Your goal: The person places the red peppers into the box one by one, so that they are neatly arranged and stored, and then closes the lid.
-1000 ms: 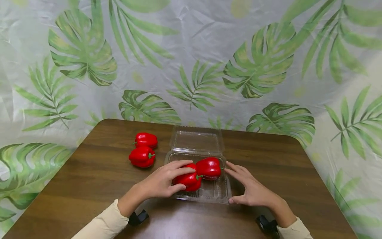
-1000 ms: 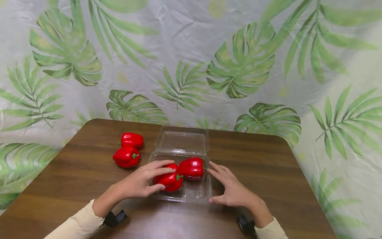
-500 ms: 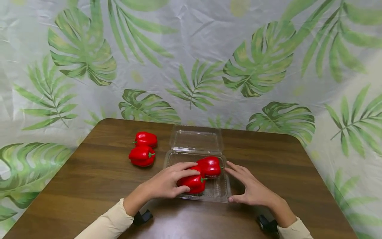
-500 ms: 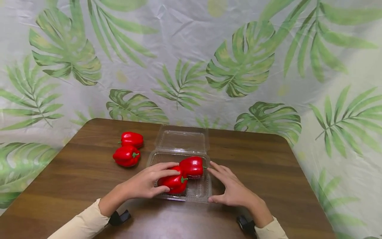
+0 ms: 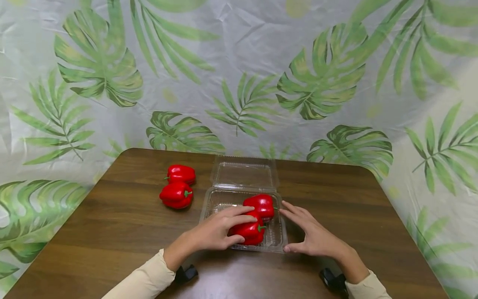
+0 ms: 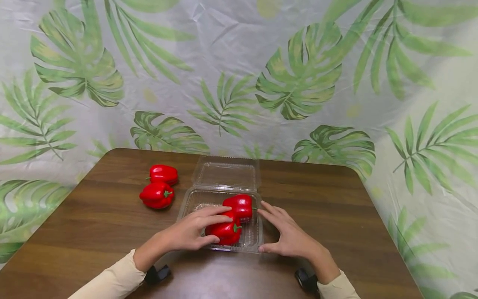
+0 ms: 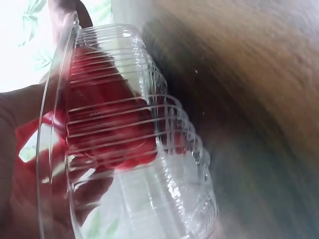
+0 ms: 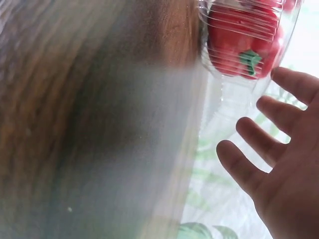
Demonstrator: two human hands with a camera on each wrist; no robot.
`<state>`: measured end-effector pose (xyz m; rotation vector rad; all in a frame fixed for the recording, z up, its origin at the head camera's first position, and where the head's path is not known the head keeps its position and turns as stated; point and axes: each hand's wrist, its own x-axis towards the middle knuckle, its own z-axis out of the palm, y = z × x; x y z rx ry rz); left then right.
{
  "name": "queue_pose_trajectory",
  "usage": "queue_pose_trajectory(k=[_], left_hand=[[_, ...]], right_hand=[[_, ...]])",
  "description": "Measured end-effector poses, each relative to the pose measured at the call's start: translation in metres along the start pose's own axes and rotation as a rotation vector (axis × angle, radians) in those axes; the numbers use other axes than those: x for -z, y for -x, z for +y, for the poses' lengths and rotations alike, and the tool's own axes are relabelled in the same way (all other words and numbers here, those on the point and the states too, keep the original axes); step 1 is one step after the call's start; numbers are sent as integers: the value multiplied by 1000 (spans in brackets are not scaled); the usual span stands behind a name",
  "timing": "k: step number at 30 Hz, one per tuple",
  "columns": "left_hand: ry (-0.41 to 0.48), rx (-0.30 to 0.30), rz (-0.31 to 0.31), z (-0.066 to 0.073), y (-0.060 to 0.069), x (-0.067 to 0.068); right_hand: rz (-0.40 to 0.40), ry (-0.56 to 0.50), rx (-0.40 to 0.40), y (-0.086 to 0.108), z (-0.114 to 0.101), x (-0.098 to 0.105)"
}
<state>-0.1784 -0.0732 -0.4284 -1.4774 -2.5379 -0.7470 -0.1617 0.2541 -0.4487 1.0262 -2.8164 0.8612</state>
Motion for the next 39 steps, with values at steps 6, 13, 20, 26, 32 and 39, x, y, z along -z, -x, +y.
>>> queue_pose_trajectory(k=[6, 13, 20, 26, 32, 39], left_hand=[[18, -5, -4, 2, -3, -4], [23, -1, -4, 2, -5, -8], [14, -7, 0, 2, -4, -10], [-7, -46, 29, 0, -3, -16], [-36, -85, 59, -2, -4, -22], [-30, -79, 56, -1, -6, -21]], right_hand=[[1, -3, -5, 1, -1, 1], [3, -2, -10, 1, -2, 1], [7, 9, 5, 0, -2, 0], [2, 2, 1, 0, -1, -1], [7, -2, -11, 1, -2, -1], [10, -3, -13, 1, -2, -1]])
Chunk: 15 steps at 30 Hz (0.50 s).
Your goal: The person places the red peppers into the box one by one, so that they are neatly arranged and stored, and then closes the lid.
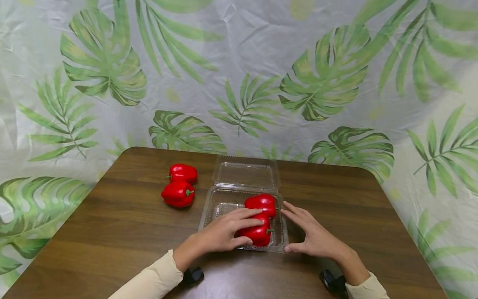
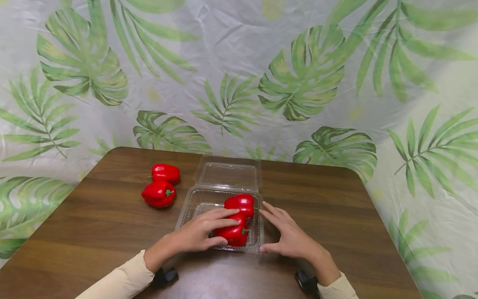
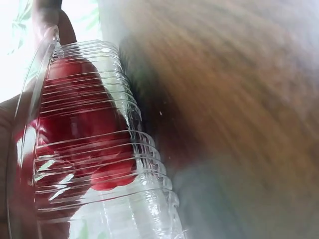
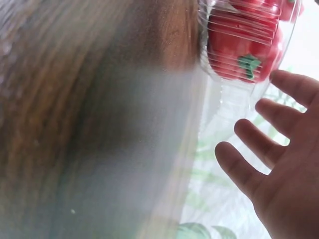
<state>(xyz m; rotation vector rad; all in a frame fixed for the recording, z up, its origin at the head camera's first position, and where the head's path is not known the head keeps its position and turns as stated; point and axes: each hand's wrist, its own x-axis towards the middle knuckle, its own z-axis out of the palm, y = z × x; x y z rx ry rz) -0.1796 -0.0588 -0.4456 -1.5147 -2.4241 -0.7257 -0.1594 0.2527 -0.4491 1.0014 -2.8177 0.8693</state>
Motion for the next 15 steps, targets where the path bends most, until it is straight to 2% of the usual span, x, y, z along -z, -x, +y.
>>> queue_pose_trajectory(k=[6, 15], left_hand=[[46, 26, -19, 1, 1, 0], [61, 9, 6, 0, -1, -2]], right_hand=[[-15, -4, -8, 1, 0, -1], [-6, -2, -5, 0, 0, 0]])
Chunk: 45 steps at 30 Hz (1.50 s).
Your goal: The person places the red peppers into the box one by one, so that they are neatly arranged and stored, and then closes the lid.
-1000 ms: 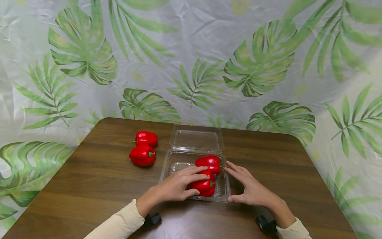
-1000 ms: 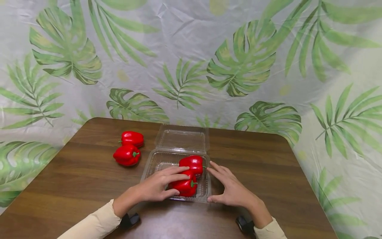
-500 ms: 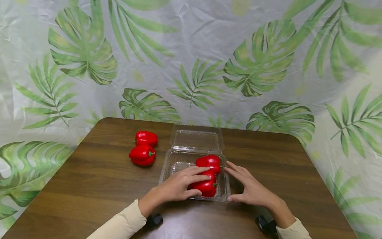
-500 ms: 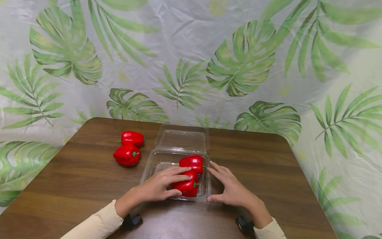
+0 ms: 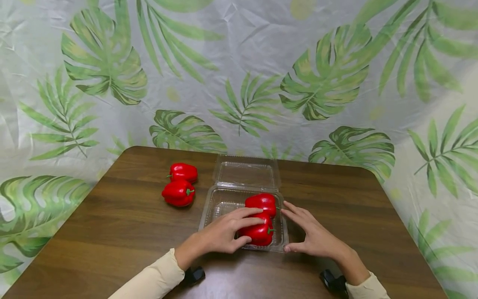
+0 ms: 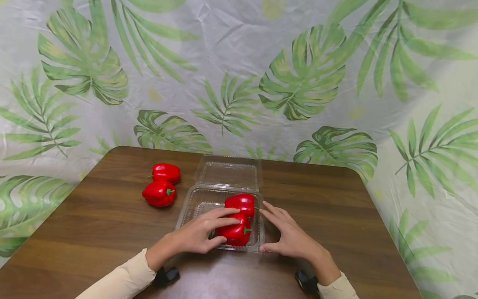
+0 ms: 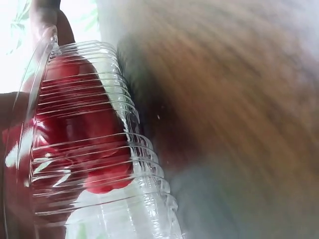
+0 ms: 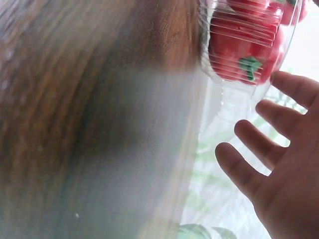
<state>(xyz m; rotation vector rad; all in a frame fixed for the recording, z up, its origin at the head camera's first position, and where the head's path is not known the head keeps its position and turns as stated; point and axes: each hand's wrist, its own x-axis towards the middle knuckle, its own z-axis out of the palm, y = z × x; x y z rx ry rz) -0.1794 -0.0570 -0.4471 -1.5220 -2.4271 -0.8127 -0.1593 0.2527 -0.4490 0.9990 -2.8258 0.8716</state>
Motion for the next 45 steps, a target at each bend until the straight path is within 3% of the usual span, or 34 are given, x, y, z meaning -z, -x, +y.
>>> queue_pose_trajectory(k=[9, 17, 27, 35, 45], left_hand=[[-82, -41, -13, -1, -3, -1], [-84, 11, -90, 0, -2, 0], [-83, 26, -124, -2, -1, -3], [-93, 89, -119, 0, -4, 0], [-224, 96, -83, 3, -7, -3]], right_hand=[[1, -1, -2, -1, 1, 1], [1, 12, 4, -1, 1, 0], [8, 26, 16, -2, 0, -1], [4, 8, 4, -1, 1, -1], [7, -13, 4, -2, 3, -2]])
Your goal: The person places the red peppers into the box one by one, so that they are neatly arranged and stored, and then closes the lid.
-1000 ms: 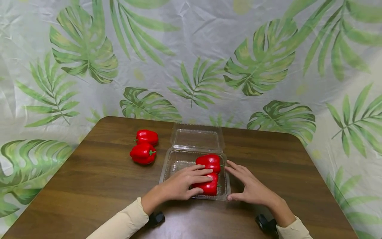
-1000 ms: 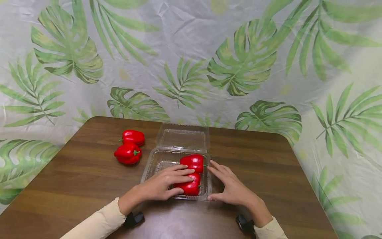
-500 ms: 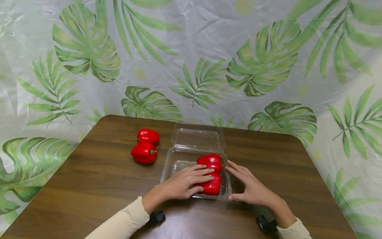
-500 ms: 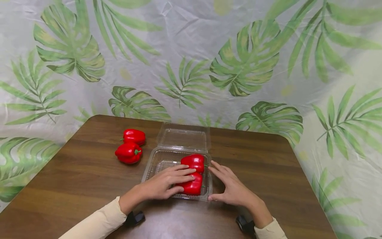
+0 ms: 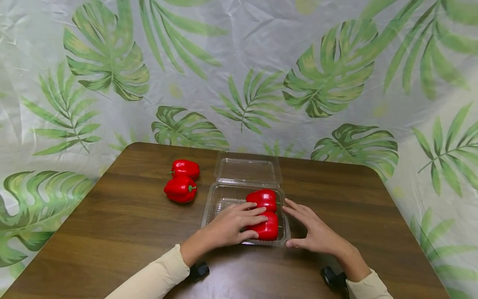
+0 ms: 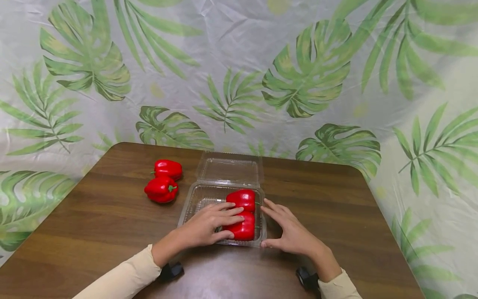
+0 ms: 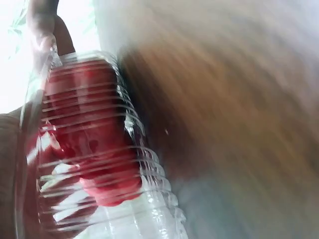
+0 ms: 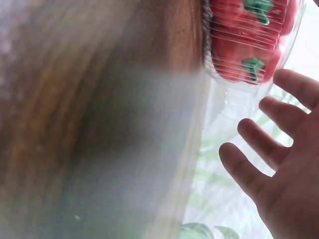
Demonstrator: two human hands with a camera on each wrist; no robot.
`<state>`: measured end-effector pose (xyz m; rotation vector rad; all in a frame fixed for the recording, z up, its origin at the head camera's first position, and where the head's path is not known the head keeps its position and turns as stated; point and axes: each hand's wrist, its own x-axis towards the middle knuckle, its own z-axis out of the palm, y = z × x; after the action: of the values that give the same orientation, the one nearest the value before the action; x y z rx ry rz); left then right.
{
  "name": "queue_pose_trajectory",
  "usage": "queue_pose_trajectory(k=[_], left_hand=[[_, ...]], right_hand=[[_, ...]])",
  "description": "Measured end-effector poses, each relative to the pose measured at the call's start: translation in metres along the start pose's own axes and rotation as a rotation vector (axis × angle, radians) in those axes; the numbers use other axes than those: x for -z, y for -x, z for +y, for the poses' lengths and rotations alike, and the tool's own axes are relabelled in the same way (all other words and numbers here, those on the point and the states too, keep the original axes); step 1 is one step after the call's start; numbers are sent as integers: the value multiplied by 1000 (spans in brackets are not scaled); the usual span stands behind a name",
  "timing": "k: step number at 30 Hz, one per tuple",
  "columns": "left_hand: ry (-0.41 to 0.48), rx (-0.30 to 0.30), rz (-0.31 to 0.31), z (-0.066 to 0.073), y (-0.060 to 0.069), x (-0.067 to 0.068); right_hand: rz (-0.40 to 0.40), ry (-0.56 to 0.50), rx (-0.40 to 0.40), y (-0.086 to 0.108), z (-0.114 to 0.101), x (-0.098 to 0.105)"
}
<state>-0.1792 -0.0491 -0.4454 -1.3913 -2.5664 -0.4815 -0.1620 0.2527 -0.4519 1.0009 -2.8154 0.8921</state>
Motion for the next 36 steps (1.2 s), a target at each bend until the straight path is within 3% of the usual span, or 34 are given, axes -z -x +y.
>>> queue_pose_trajectory(k=[5, 14, 20, 28, 36], left_hand=[[-42, -5, 24, 2, 0, -1], [76, -5, 1, -3, 1, 1], [115, -18, 39, -5, 3, 7], [94, 1, 195, -29, 23, 33], [26, 133, 364, -72, 63, 66]], right_hand=[[0, 2, -3, 0, -1, 2], [-9, -17, -26, 1, -1, 2], [-6, -10, -12, 2, -1, 2], [-2, 17, -10, 1, -3, 5], [-8, 19, -5, 0, -5, 5]])
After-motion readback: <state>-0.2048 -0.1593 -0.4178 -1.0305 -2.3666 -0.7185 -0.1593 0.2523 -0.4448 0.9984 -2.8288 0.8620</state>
